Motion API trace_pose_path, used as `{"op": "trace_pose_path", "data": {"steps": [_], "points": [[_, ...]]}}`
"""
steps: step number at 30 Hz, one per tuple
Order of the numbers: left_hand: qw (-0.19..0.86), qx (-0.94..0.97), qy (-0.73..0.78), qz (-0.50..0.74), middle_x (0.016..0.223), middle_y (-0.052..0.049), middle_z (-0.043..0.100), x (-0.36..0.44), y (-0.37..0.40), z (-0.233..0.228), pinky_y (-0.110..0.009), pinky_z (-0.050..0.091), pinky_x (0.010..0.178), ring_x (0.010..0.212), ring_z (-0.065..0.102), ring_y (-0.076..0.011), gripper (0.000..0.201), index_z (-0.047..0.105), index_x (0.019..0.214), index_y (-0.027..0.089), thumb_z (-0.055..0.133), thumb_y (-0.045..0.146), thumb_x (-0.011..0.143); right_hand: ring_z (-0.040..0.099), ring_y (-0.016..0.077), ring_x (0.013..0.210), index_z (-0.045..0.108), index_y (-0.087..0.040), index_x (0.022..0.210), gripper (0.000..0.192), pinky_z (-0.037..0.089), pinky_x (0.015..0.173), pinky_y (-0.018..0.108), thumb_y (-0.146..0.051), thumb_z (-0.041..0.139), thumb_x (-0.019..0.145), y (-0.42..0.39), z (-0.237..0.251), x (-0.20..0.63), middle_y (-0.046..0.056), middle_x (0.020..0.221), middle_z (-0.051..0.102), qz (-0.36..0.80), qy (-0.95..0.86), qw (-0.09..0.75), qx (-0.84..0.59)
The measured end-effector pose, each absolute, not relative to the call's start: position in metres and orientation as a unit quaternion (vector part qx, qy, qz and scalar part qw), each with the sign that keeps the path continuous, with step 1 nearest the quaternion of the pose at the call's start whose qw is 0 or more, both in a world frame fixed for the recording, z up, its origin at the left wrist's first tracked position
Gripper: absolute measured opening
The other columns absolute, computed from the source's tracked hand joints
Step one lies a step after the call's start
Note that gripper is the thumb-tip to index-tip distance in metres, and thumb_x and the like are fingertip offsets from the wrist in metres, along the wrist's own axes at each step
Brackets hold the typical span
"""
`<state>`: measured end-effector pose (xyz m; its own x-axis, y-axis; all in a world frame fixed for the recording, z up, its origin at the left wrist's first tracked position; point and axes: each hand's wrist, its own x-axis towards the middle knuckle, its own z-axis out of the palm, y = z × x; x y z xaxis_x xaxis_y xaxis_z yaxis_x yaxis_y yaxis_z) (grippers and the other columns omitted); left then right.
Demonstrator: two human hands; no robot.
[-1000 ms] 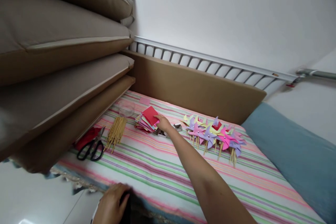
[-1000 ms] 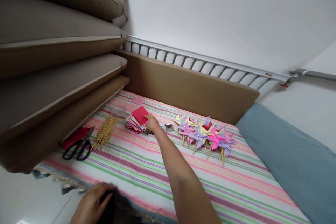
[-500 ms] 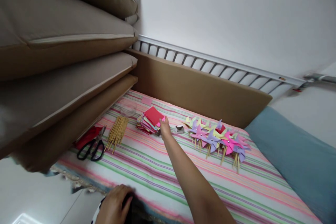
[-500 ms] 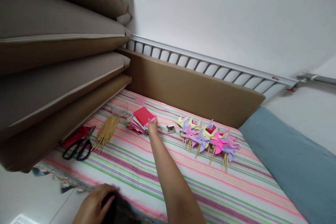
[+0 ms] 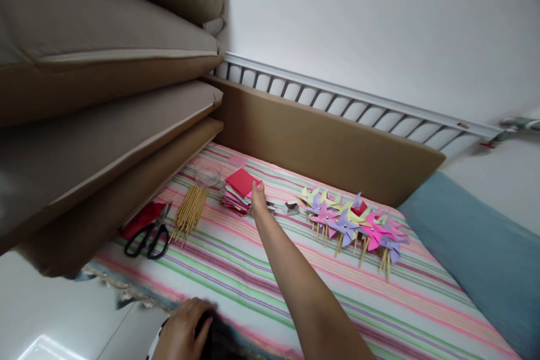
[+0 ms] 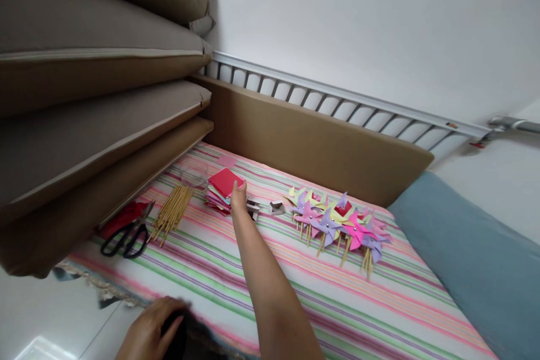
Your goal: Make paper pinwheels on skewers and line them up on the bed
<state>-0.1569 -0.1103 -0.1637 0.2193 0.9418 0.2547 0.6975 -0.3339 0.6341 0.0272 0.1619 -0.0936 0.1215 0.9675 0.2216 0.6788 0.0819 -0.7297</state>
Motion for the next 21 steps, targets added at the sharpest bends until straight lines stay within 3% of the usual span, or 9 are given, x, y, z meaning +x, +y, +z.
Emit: {"op": "trace_pose_path", "data": {"steps": [3, 5, 8, 11, 15, 21], "points": [[0.194, 0.752, 0.541, 0.321, 0.091, -0.001, 0.072, -0.156, -0.11, -0.163, -0.028, 0.055, 0.076, 0.084, 0.068, -0.0189, 0.017, 0.067, 0.093, 0.028, 0.058, 0.026, 0.079, 0.046, 0.0258, 0.122, 0.042, -0.015, 0.131, 0.043, 0.038, 0.098, 0.047, -0.035, 0.035, 0.094, 0.158, -0.089, 0.031, 0.016, 0.133, 0.048, 0.173, -0.626, 0.366, -0.667], [0.195, 0.752, 0.54, 0.325, 0.091, -0.001, 0.072, -0.157, -0.11, -0.164, -0.028, 0.055, 0.076, 0.083, 0.068, -0.019, 0.017, 0.067, 0.093, 0.028, 0.058, 0.026, 0.079, 0.033, 0.0266, 0.133, 0.036, -0.012, 0.136, 0.047, 0.03, 0.104, 0.049, -0.03, 0.031, 0.093, 0.153, -0.082, 0.038, 0.019, 0.139, 0.04, 0.148, -0.635, 0.362, -0.667], [0.199, 0.751, 0.541, 0.322, 0.092, -0.003, 0.072, -0.158, -0.11, -0.166, -0.029, 0.055, 0.077, 0.085, 0.067, -0.0195, 0.018, 0.067, 0.094, 0.028, 0.057, 0.027, 0.08, 0.02, 0.0242, 0.138, 0.047, -0.015, 0.13, 0.045, 0.019, 0.111, 0.046, -0.016, 0.039, 0.085, 0.148, -0.07, 0.048, 0.013, 0.146, 0.032, 0.118, -0.684, 0.338, -0.636], [0.199, 0.752, 0.543, 0.317, 0.095, -0.003, 0.072, -0.159, -0.111, -0.169, -0.031, 0.054, 0.08, 0.087, 0.067, -0.0204, 0.019, 0.067, 0.096, 0.027, 0.056, 0.027, 0.08, 0.032, 0.0215, 0.133, 0.061, -0.018, 0.116, 0.049, 0.021, 0.112, 0.039, -0.002, 0.045, 0.072, 0.149, -0.06, 0.057, 0.007, 0.14, 0.044, 0.123, -0.743, 0.284, -0.593], [0.197, 0.752, 0.545, 0.313, 0.094, -0.003, 0.072, -0.158, -0.11, -0.171, -0.03, 0.054, 0.079, 0.086, 0.067, -0.0201, 0.019, 0.067, 0.096, 0.027, 0.056, 0.027, 0.08, 0.048, 0.0216, 0.122, 0.062, -0.019, 0.116, 0.058, 0.032, 0.106, 0.033, 0.0, 0.05, 0.062, 0.156, -0.054, 0.061, 0.007, 0.127, 0.057, 0.15, -0.784, 0.214, -0.563], [0.187, 0.756, 0.542, 0.317, 0.093, -0.003, 0.072, -0.158, -0.11, -0.167, -0.029, 0.055, 0.078, 0.084, 0.068, -0.0199, 0.019, 0.067, 0.095, 0.028, 0.056, 0.028, 0.08, 0.049, 0.0213, 0.121, 0.057, -0.02, 0.122, 0.064, 0.034, 0.104, 0.031, 0.0, 0.051, 0.061, 0.161, -0.054, 0.062, 0.005, 0.13, 0.055, 0.169, -0.802, 0.168, -0.548]]}}
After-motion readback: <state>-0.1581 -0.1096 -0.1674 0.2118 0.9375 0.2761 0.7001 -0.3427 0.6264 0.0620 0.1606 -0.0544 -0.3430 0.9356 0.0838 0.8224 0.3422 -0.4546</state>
